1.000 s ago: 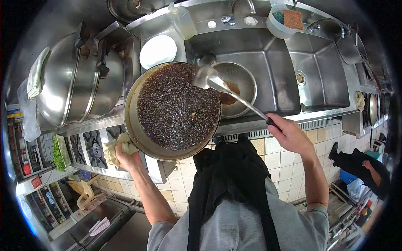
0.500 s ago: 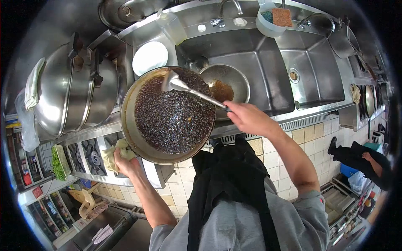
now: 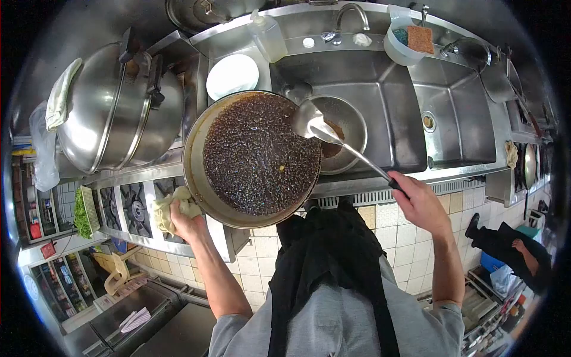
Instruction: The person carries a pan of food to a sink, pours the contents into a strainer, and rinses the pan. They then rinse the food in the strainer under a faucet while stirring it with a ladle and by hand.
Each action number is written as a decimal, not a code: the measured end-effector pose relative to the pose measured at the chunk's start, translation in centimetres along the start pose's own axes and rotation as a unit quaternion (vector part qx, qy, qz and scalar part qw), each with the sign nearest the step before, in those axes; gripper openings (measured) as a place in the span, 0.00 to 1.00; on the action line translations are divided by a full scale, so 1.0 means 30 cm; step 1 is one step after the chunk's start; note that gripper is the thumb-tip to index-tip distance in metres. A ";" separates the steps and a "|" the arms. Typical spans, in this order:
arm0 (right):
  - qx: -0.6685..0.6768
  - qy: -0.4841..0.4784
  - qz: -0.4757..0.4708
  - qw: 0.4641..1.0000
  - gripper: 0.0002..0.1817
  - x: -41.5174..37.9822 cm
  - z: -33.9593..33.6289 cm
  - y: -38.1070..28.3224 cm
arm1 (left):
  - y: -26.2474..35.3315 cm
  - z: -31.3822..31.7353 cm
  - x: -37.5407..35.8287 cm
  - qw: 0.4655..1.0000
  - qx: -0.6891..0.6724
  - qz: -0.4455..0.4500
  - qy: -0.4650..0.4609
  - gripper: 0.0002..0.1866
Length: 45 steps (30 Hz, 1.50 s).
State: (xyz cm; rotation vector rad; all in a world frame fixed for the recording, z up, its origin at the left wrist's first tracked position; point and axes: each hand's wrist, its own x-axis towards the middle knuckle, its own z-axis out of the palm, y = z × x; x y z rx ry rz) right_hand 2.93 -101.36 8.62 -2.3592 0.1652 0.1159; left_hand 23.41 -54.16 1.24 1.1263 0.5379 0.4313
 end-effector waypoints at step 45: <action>-0.053 -0.038 -0.012 0.998 0.22 -0.113 0.082 -0.050 | -0.014 -0.002 0.005 1.000 -0.017 -0.017 0.018 0.15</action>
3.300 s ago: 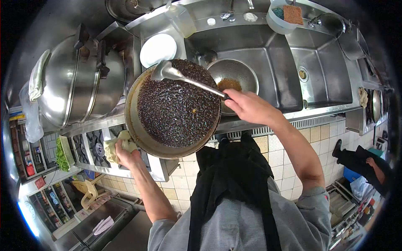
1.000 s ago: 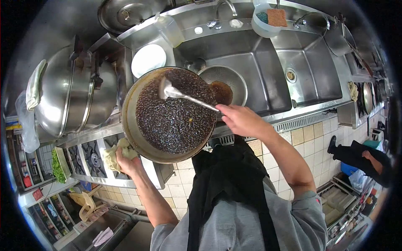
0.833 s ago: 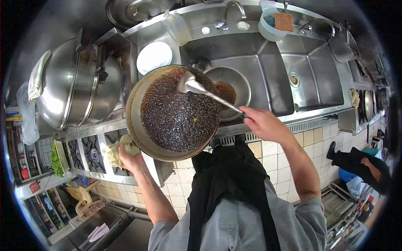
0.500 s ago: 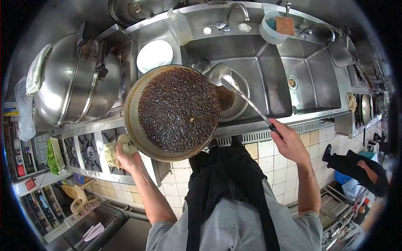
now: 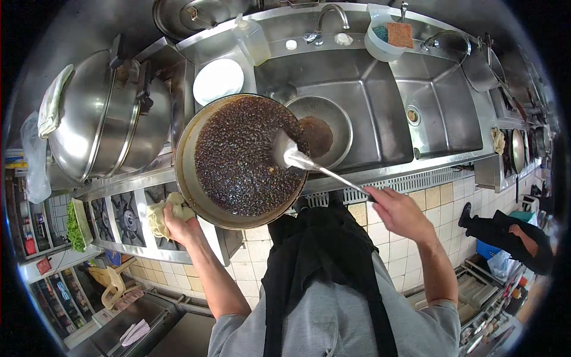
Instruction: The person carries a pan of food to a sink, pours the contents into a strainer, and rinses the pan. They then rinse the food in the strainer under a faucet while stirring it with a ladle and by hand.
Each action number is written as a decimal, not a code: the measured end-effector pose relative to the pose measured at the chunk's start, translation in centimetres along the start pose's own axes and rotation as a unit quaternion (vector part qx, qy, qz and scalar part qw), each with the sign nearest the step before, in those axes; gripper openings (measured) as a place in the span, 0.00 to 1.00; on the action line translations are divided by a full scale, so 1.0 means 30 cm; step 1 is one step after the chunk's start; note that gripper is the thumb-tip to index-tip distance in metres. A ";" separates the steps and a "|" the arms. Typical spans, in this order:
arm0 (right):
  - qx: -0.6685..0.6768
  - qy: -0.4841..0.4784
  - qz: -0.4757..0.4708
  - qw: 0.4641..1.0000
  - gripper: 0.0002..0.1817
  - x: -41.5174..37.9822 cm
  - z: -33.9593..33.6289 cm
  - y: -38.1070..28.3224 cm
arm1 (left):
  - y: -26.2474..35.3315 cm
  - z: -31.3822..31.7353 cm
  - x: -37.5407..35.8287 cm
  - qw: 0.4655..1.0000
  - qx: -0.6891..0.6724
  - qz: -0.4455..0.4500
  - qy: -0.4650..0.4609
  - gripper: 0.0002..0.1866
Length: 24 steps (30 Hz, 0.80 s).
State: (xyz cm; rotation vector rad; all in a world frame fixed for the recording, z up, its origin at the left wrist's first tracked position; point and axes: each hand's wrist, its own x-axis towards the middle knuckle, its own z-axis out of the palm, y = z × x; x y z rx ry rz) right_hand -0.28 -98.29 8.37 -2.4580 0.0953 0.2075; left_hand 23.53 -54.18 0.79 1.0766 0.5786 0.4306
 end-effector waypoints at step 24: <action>-0.144 -0.128 -0.037 0.980 0.19 0.001 -0.067 -0.041 | 0.012 0.031 -0.027 0.999 0.018 0.038 0.009 0.15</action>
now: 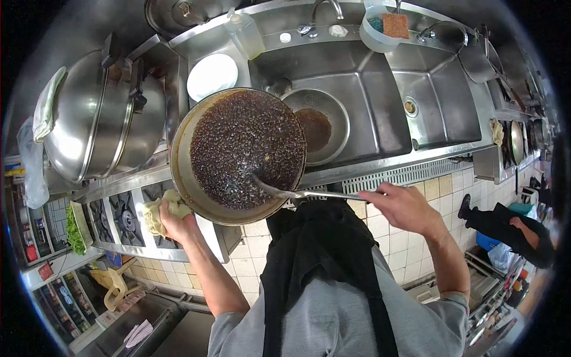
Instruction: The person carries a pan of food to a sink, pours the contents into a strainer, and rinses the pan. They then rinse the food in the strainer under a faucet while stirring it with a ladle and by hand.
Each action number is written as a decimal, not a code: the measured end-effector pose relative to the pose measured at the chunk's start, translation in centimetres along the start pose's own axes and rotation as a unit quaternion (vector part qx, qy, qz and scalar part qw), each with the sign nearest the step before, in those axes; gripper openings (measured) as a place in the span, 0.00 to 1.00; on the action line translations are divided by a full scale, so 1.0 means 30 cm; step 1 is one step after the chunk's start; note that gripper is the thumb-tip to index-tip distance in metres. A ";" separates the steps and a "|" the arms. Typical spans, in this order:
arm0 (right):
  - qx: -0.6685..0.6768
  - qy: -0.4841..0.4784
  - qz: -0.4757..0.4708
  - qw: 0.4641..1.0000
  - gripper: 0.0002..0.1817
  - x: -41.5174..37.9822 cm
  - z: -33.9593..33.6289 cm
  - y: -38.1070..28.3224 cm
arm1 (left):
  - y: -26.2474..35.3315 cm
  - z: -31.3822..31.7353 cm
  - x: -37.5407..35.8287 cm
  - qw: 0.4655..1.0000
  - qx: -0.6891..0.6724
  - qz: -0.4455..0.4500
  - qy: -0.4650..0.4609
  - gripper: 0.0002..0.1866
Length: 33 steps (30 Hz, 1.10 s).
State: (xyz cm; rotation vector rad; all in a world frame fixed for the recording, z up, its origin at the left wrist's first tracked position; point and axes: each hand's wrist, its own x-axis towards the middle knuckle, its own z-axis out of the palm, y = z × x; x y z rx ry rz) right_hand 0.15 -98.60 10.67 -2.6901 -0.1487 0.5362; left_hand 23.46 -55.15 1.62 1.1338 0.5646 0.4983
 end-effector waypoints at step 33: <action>0.025 0.062 0.048 0.997 0.20 -0.050 0.019 0.046 | 0.016 0.015 0.010 1.000 -0.005 -0.024 -0.008 0.14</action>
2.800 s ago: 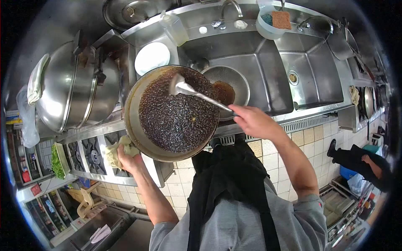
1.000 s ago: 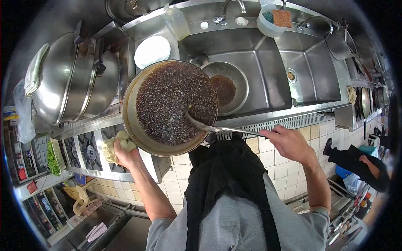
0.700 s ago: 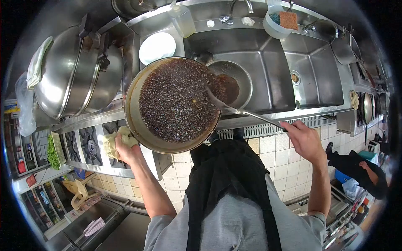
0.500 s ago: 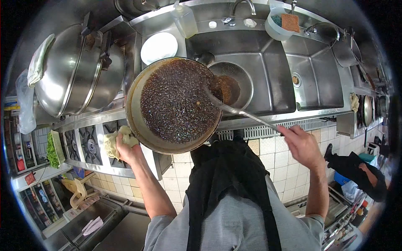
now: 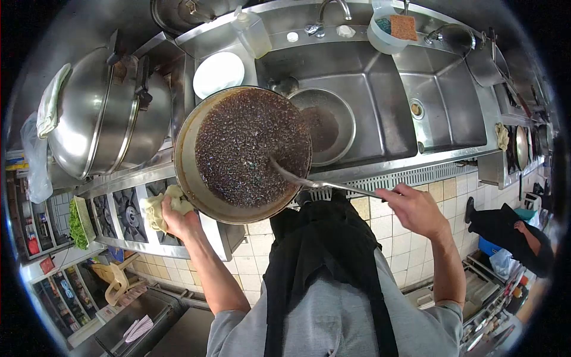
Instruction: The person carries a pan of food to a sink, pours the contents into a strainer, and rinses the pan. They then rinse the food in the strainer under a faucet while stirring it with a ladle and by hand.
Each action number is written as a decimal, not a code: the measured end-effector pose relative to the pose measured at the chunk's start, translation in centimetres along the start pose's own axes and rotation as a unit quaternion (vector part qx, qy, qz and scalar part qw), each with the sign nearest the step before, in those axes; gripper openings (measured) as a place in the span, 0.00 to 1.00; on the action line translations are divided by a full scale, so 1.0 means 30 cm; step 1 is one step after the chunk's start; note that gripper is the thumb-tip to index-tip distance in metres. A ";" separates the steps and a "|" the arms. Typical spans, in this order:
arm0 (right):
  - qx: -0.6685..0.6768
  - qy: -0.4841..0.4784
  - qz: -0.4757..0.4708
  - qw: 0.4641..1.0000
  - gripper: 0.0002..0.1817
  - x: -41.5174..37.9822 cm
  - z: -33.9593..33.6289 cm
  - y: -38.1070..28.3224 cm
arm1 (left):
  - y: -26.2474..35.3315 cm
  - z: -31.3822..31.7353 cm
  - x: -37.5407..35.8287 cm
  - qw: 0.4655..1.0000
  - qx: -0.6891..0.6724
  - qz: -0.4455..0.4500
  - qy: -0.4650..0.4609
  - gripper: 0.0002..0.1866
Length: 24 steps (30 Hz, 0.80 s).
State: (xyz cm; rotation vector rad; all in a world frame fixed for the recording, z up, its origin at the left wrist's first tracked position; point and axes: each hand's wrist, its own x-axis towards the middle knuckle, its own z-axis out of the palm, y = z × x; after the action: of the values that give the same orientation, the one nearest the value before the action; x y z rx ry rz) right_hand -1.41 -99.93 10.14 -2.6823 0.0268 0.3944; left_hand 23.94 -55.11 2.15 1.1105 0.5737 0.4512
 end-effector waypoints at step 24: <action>0.227 0.068 -0.110 0.965 0.22 0.581 -0.006 -0.048 | -0.005 0.001 -0.015 0.999 -0.017 -0.012 -0.027 0.12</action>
State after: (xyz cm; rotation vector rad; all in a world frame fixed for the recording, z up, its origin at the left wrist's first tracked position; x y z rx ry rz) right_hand 15.46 -97.97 6.04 -2.2229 -0.1238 0.1137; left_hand 23.63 -55.46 2.11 1.0792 0.5303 0.4069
